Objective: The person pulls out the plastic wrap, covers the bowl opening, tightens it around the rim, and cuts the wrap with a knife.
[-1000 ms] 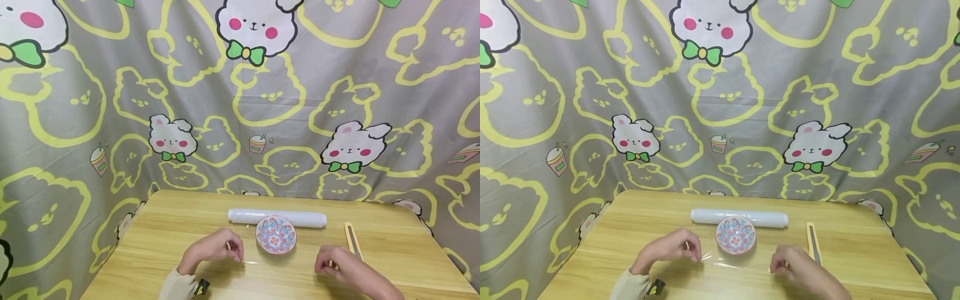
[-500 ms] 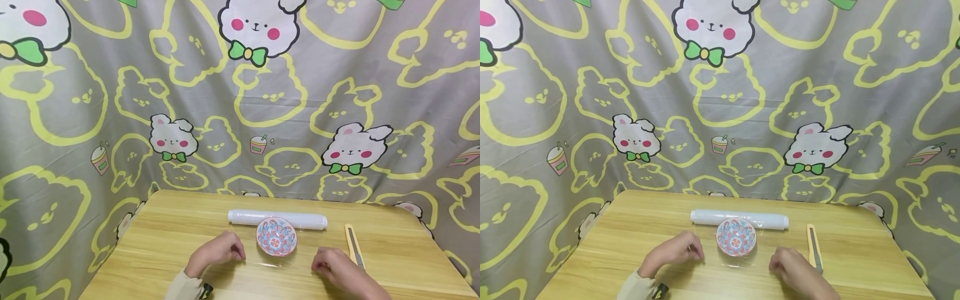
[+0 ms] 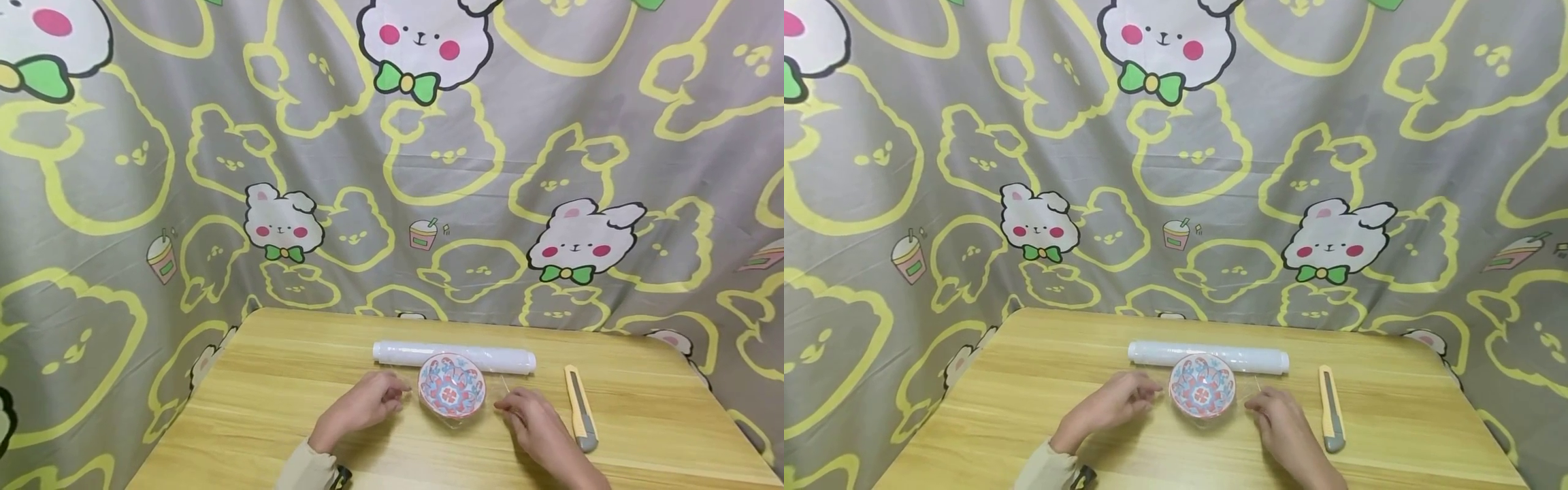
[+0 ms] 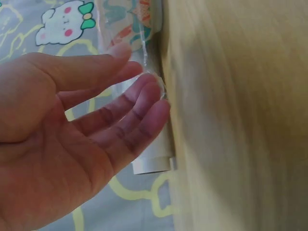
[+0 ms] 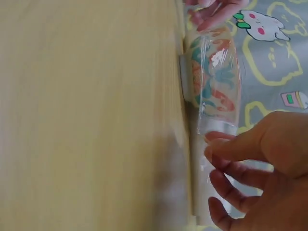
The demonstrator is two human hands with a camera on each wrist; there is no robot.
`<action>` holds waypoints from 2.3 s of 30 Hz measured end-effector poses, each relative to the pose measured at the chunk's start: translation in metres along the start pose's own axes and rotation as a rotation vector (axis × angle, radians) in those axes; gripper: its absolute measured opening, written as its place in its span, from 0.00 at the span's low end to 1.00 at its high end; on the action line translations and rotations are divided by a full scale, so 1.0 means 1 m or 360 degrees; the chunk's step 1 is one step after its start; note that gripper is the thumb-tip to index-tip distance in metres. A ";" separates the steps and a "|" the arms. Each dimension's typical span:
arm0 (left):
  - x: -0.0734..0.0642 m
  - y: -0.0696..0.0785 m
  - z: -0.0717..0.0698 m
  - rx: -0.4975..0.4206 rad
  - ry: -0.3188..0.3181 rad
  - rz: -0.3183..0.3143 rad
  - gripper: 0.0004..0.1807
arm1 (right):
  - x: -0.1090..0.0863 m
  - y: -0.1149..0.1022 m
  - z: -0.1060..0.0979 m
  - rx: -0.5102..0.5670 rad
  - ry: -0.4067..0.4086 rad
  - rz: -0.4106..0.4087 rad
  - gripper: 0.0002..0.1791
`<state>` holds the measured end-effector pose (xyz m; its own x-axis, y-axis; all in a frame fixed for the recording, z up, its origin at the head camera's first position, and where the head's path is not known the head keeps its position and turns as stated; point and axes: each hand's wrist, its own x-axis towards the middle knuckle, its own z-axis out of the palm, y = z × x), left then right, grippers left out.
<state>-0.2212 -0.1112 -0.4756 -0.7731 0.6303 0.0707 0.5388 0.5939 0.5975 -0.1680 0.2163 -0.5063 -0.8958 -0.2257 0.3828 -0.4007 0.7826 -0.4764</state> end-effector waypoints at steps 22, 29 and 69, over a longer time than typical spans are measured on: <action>0.013 -0.003 0.024 -0.1229 0.0053 -0.0205 0.22 | 0.031 0.012 0.006 0.1489 -0.0580 0.0519 0.24; 0.015 0.000 0.032 -0.1596 0.0148 -0.0312 0.23 | 0.030 0.017 0.008 0.1882 -0.0731 0.0528 0.32; 0.009 0.088 0.081 -0.2212 0.1008 -0.0604 0.44 | 0.101 0.019 -0.002 0.0252 -0.0137 0.0131 0.14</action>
<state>-0.1532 -0.0123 -0.4872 -0.9876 0.0418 -0.1514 -0.1532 -0.4684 0.8701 -0.2661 0.2093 -0.4752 -0.9372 -0.2188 0.2715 -0.3446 0.7008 -0.6246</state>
